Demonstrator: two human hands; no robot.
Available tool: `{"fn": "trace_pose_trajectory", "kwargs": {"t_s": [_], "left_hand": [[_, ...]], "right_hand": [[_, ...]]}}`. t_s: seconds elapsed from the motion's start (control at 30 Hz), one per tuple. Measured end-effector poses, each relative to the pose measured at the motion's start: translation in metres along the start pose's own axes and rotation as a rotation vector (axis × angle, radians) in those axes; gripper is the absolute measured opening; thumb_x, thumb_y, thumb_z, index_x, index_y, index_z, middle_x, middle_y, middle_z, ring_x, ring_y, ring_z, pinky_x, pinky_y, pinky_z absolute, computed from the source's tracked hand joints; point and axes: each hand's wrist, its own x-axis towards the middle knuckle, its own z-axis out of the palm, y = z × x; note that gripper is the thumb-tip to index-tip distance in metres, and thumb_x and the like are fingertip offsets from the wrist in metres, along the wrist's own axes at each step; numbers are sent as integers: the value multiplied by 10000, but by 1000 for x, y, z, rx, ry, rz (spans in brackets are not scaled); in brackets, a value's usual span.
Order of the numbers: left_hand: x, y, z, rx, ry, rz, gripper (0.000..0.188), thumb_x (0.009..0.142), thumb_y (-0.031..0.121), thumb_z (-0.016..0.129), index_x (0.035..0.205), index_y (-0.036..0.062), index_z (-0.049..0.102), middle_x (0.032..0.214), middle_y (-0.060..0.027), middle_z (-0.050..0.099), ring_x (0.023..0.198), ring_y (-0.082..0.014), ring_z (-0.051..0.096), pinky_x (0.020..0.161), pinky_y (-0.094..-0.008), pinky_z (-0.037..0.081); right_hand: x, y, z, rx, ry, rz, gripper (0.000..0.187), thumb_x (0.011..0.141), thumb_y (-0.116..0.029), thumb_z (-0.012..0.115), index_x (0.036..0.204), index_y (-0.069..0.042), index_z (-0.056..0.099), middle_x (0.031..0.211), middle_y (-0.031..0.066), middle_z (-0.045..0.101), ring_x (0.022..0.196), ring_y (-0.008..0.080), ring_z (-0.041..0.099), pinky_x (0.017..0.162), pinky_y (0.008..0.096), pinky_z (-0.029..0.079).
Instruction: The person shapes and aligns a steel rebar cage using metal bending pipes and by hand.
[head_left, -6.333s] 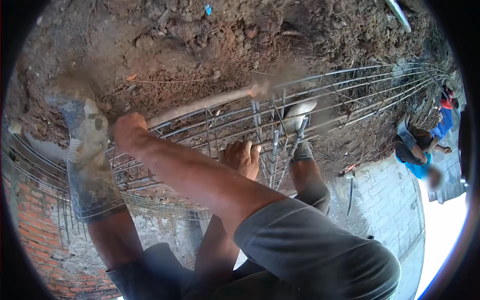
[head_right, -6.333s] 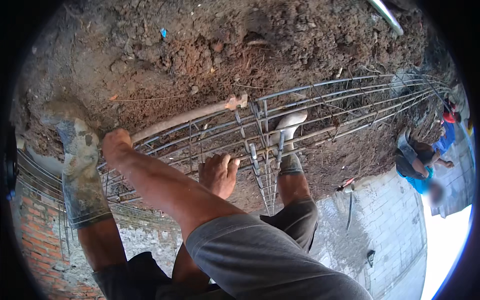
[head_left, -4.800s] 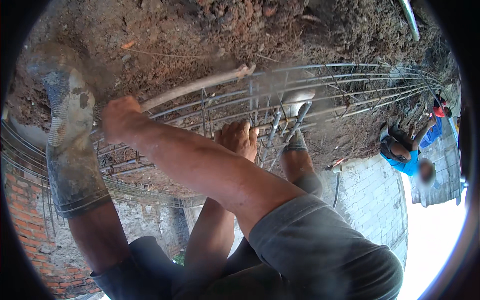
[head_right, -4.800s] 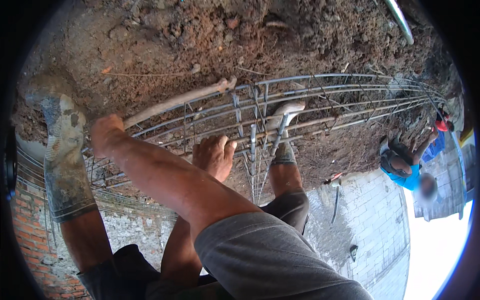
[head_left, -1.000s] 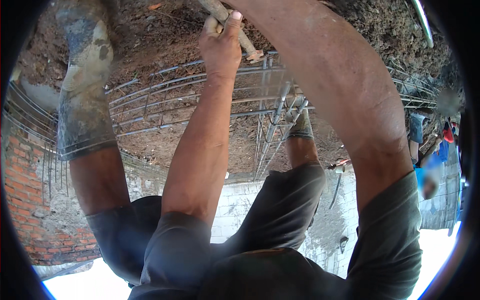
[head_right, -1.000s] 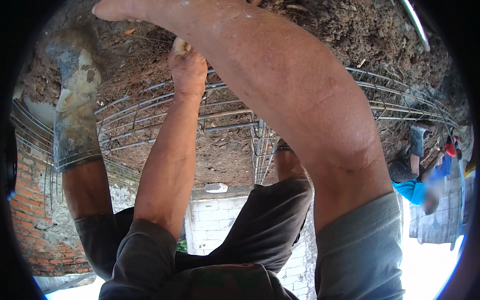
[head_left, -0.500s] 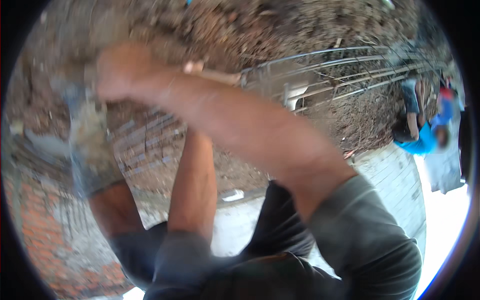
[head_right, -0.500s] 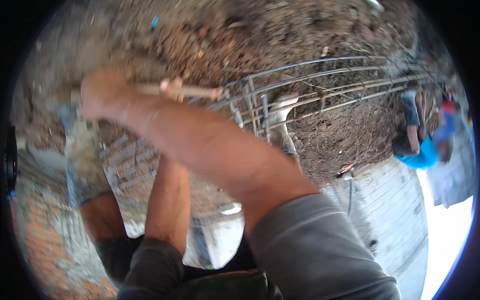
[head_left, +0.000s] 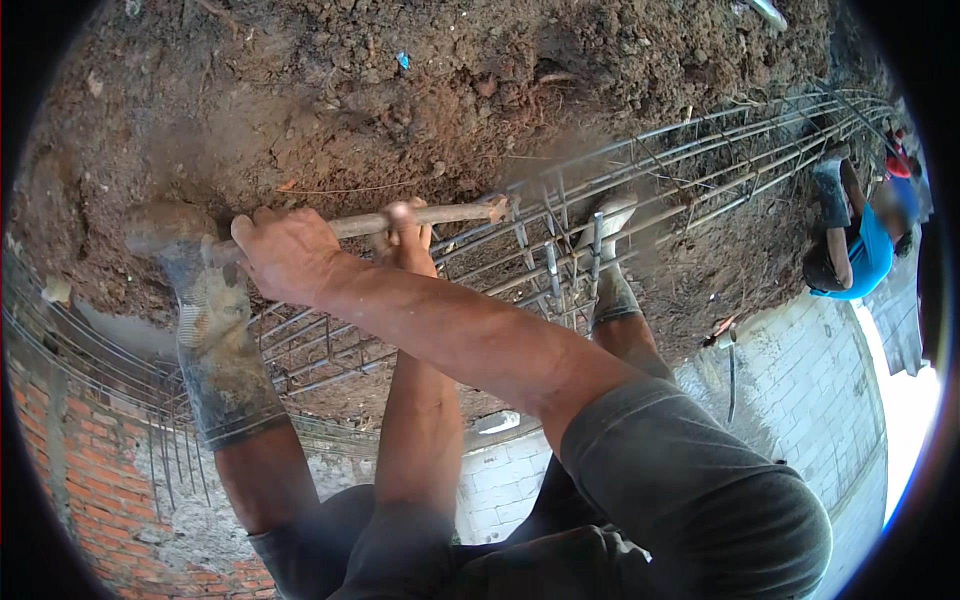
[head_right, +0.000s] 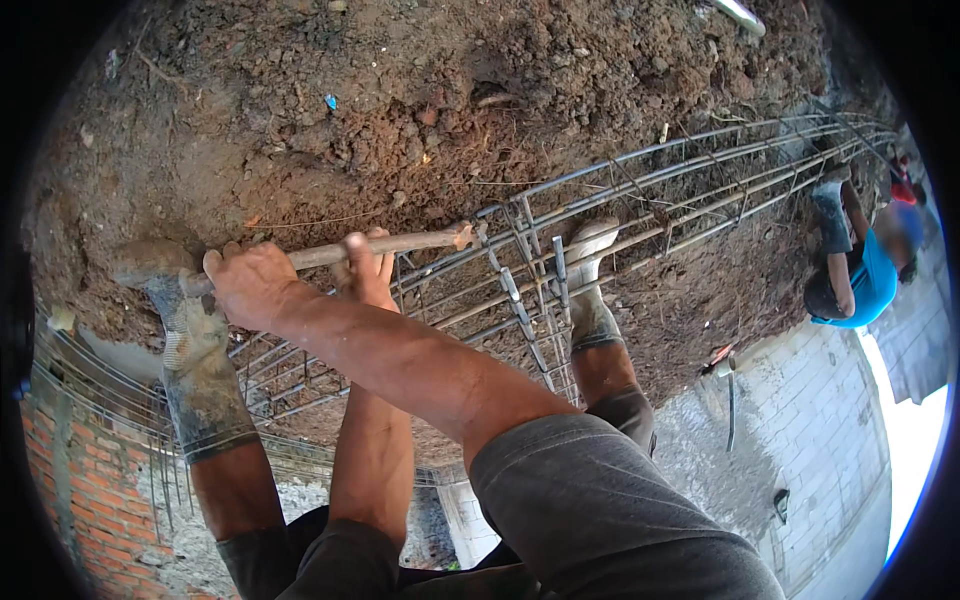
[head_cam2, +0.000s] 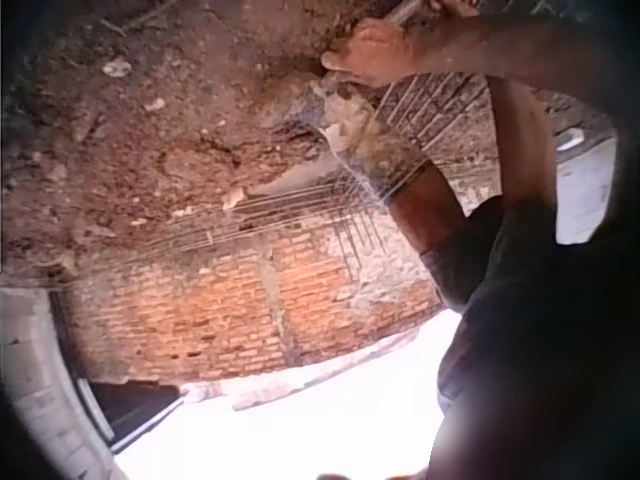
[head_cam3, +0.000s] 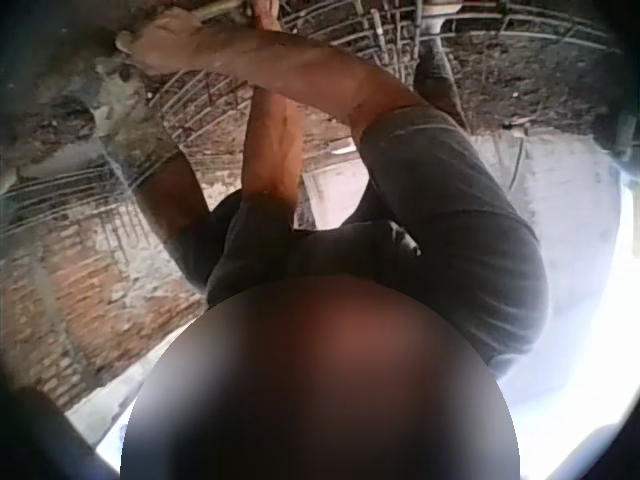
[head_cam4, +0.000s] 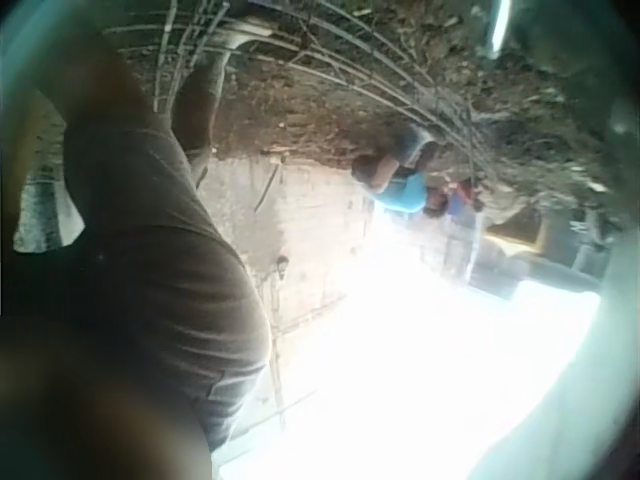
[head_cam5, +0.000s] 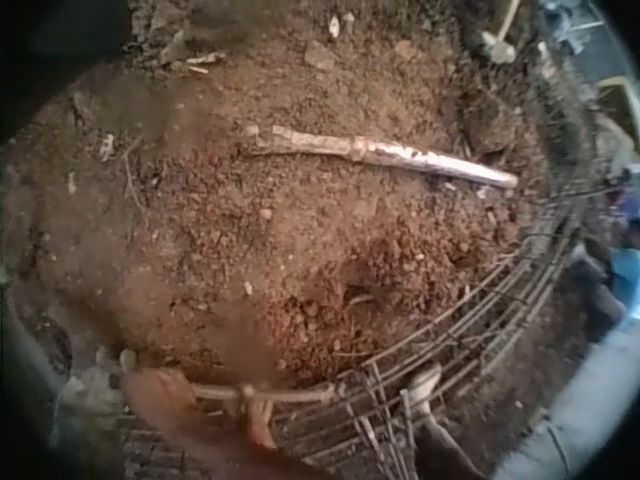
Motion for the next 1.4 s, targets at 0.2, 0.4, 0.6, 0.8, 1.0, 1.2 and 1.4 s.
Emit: {"fn": "trace_pose_trajectory", "kwargs": {"t_s": [0.2, 0.4, 0.6, 0.8, 1.0, 1.2, 1.4], "left_hand": [[-1, -12, -26, 1141, -412, 143, 627, 908, 600, 644, 1187, 39, 644, 1266, -211, 598, 1214, -369, 571, 1026, -512, 453], [9, -46, -21, 1374, -441, 73, 601, 974, 627, 486, 1271, 126, 633, 1325, -173, 601, 1254, -373, 551, 1065, -522, 398], [4, -56, -19, 1696, -376, 381, 544, 1035, 544, 396, 1321, 138, 620, 1452, -110, 516, 1402, -298, 396, 1223, -542, 149], [-8, -45, -4, 1694, -466, 318, 569, 1035, 533, 391, 1396, 122, 549, 1469, -121, 492, 1358, -342, 431, 1212, -518, 210], [-1, -82, 5, 1523, -488, 397, 516, 1038, 472, 400, 1393, 125, 540, 1377, -267, 546, 1268, -445, 518, 1069, -542, 403], [23, -93, 5, 1773, -649, 312, 329, 996, 272, 448, 1169, 63, 632, 1273, -308, 589, 1198, -443, 581, 1025, -561, 435], [12, -80, 16, 1515, -466, 143, 431, 963, 416, 472, 1261, 119, 566, 1299, -245, 612, 1224, -432, 561, 1044, -568, 393]], "right_hand": [[18, -3, -34, 44, -47, 52, 259, 852, -202, 661, 1022, -7, 634, 851, 196, 710, 822, 340, 729, 747, 470, 567], [-20, -30, -64, 149, -203, 75, 261, 820, -183, 683, 1007, -3, 657, 861, 201, 722, 834, 334, 734, 753, 465, 566], [-69, -43, -79, 194, 173, 69, 278, 726, -183, 741, 933, -24, 650, 856, 177, 719, 888, 333, 722, 797, 452, 538], [-57, -54, -107, 170, 239, 137, 231, 676, -164, 732, 846, -32, 648, 804, 165, 706, 810, 338, 709, 750, 460, 522], [-82, -49, -118, 226, 141, 78, 197, 636, -153, 736, 796, -48, 694, 793, 184, 699, 774, 328, 701, 756, 450, 533], [-108, -58, -130, 309, 188, 32, 185, 704, -184, 732, 801, -35, 681, 757, 185, 688, 792, 350, 709, 723, 456, 557], [-47, -37, -151, 280, -184, 134, 250, 748, -158, 698, 935, -6, 761, 895, 224, 730, 940, 327, 730, 877, 410, 574]]}}
